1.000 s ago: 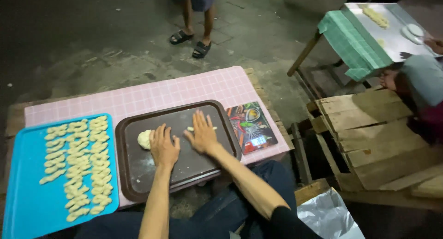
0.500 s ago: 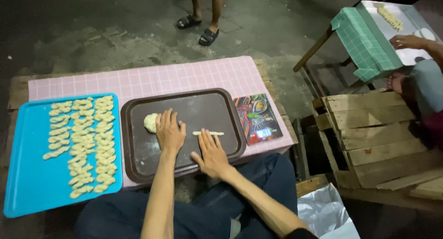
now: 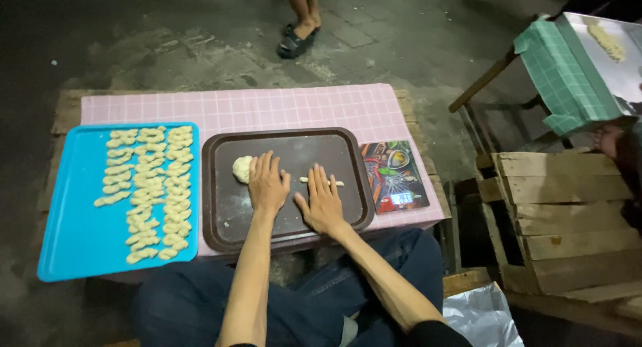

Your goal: The person is rolling small pieces of dough into strips and twisting them into a knotted shape.

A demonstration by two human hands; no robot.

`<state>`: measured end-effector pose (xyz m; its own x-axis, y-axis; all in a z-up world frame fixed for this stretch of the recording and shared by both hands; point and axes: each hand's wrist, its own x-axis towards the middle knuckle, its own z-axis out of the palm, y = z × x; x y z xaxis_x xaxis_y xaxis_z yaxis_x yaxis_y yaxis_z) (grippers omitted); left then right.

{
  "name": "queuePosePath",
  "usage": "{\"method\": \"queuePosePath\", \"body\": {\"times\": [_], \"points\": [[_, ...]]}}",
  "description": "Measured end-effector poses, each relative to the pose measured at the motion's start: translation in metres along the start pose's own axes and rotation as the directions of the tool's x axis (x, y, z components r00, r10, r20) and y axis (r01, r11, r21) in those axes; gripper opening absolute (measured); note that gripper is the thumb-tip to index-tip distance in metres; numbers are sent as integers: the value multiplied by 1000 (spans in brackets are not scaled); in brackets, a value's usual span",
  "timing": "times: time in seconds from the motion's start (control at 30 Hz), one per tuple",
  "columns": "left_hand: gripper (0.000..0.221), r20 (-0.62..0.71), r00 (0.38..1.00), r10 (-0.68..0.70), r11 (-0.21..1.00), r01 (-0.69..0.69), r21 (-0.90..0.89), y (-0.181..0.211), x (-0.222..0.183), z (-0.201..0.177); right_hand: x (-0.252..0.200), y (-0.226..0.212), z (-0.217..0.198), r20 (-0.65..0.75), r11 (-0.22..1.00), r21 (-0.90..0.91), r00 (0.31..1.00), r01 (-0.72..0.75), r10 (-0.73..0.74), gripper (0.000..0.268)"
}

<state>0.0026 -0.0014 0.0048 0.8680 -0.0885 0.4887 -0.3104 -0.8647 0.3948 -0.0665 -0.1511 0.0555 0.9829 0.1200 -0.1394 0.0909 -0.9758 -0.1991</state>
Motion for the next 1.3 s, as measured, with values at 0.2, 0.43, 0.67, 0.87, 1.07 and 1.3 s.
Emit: {"method": "queuePosePath", "body": {"times": [0.2,0.43,0.67,0.87,1.07,1.3], "points": [[34,-6,1000,4,1000,-4,5,-4,-4,4,-27,-7,6,89,999,35,995,39,-42,79],[35,-9,1000,18,999,-18,35,-4,-3,9,82,24,22,-40,996,-28,996,-81,80,80],[38,59,996,74,984,-82,155,-13,-2,23,-9,-19,-12,64,999,28,998,-16,15,77],[36,75,986,150,948,-165,271,-8,-1,23,18,-5,5,101,997,79,995,-17,10,74],[35,0,987,159,975,-157,160,-14,4,23,82,12,16,-51,999,-20,998,-41,40,70],[33,-23,987,159,975,-153,162,-13,-1,18,-25,-17,-9,97,996,28,992,81,-83,65]]}}
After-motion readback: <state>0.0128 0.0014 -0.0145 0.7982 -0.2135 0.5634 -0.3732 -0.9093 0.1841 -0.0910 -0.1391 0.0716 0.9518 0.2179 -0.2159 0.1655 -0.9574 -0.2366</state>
